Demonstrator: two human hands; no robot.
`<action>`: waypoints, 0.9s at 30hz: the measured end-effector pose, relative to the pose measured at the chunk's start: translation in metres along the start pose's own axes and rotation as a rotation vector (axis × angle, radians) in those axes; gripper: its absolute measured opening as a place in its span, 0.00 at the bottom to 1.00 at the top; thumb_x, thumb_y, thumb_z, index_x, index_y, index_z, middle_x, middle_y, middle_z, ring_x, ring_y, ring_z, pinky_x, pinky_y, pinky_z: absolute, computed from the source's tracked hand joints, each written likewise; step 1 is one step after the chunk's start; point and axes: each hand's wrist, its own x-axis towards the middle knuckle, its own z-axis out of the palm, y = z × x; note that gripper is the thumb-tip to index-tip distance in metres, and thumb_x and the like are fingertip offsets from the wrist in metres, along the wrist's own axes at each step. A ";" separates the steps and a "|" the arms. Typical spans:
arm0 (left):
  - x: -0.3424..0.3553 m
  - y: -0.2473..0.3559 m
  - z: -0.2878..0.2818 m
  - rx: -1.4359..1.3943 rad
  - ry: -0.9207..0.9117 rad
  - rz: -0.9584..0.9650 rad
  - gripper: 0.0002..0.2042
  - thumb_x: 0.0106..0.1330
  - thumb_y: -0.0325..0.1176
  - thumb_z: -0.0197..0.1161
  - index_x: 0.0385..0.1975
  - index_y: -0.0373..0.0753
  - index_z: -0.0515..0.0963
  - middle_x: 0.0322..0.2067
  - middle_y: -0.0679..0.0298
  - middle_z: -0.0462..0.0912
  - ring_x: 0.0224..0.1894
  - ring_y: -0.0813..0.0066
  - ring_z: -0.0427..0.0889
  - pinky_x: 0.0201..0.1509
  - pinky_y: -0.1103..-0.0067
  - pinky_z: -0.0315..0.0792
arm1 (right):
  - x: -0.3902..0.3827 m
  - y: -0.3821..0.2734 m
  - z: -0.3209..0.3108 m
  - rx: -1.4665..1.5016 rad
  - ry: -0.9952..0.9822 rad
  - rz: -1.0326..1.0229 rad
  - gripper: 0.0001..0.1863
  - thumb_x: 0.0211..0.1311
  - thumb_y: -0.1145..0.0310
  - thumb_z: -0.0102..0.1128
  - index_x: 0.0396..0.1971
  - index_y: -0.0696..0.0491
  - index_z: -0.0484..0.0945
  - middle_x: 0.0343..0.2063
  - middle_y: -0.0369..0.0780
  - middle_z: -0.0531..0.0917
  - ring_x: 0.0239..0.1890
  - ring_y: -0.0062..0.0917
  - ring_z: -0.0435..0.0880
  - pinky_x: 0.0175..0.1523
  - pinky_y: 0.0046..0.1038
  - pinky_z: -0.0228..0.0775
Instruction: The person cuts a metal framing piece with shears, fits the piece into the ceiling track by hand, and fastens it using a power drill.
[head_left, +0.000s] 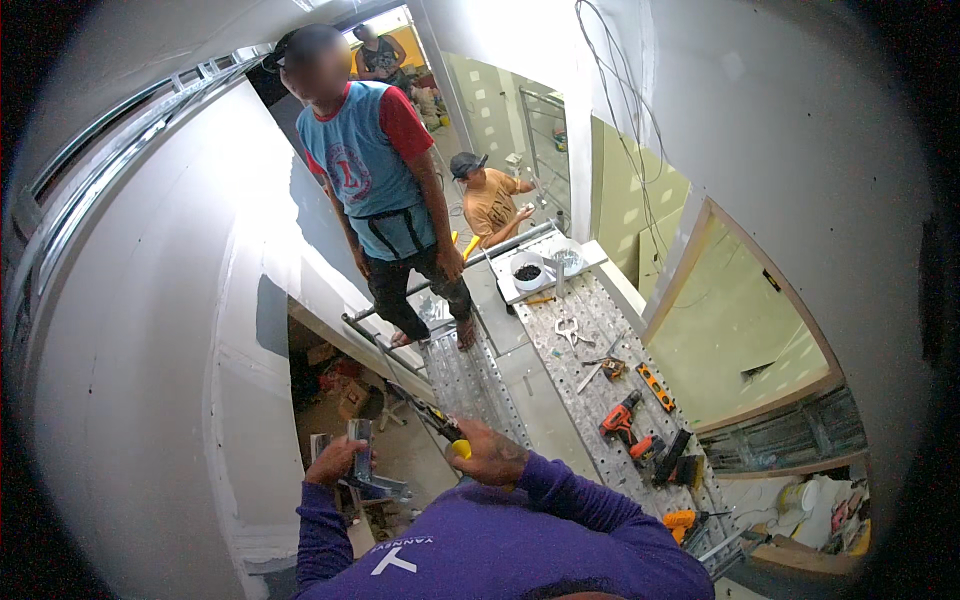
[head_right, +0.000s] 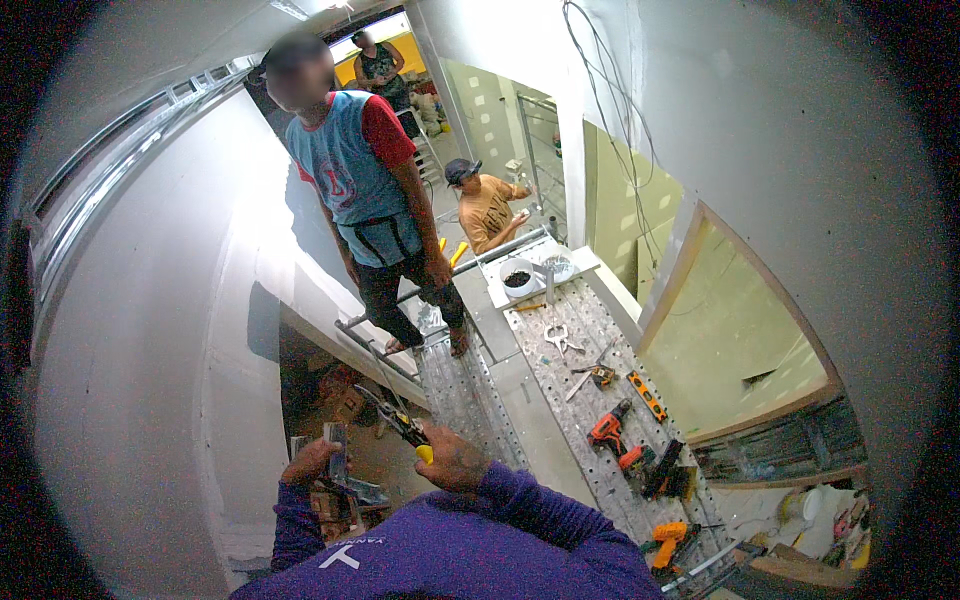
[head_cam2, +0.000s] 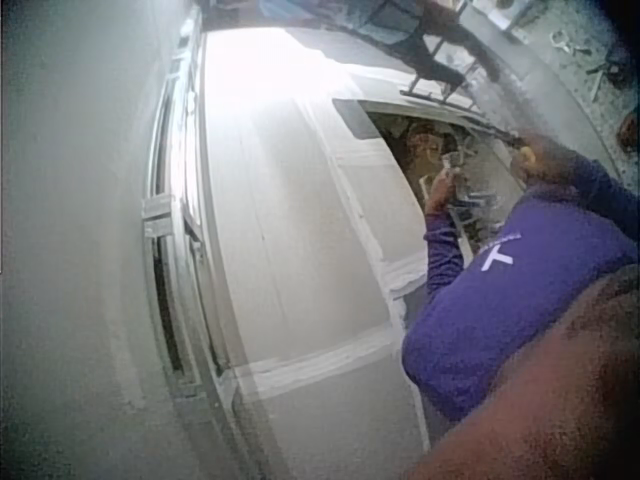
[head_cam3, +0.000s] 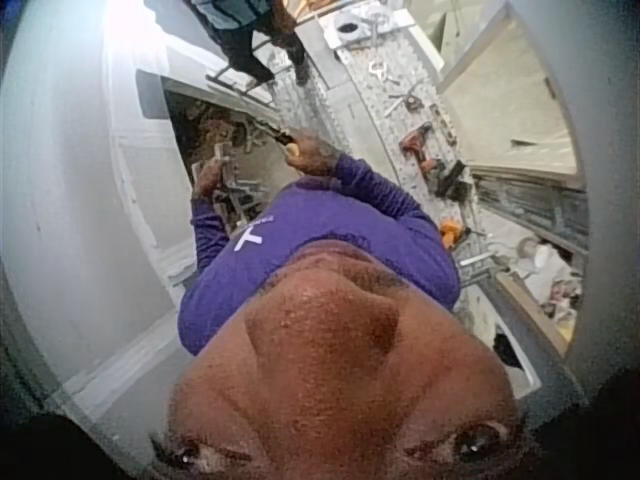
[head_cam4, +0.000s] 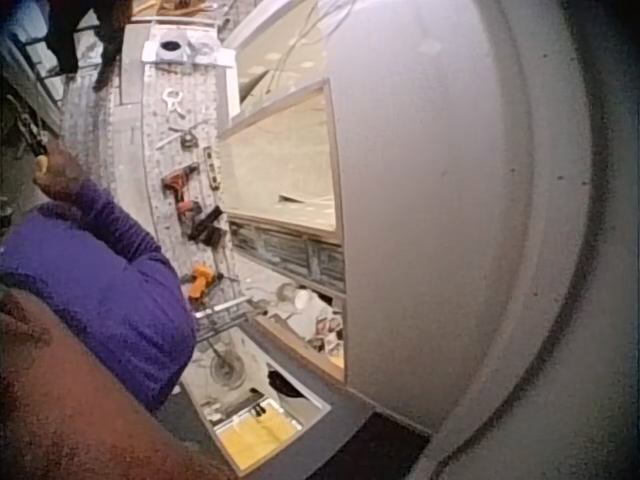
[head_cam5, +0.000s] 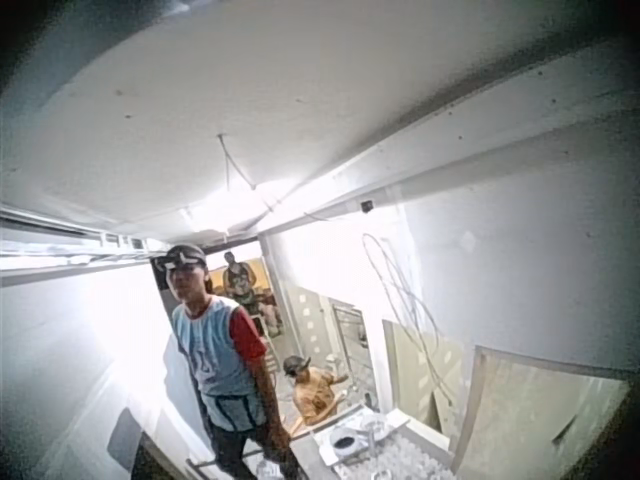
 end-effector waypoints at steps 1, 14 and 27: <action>0.002 -0.001 -0.003 0.202 0.001 0.168 0.17 0.68 0.40 0.56 0.48 0.32 0.72 0.34 0.57 0.82 0.32 0.68 0.83 0.36 0.74 0.78 | 0.000 -0.002 -0.002 -0.002 -0.037 0.037 0.33 0.53 0.63 0.62 0.58 0.59 0.62 0.44 0.58 0.74 0.48 0.53 0.75 0.55 0.46 0.67; -0.021 0.044 0.021 0.207 0.192 0.137 0.13 0.65 0.39 0.63 0.29 0.32 0.80 0.22 0.60 0.82 0.23 0.72 0.83 0.28 0.75 0.76 | 0.000 0.001 -0.002 -0.020 -0.009 0.001 0.37 0.55 0.62 0.60 0.63 0.59 0.58 0.45 0.59 0.75 0.48 0.53 0.75 0.55 0.45 0.68; -0.023 0.049 0.030 0.334 0.404 0.348 0.14 0.68 0.41 0.60 0.30 0.34 0.81 0.26 0.62 0.85 0.28 0.76 0.81 0.36 0.77 0.74 | 0.002 0.010 0.000 -0.010 0.007 -0.008 0.35 0.53 0.61 0.62 0.58 0.60 0.62 0.44 0.57 0.74 0.47 0.52 0.75 0.54 0.44 0.68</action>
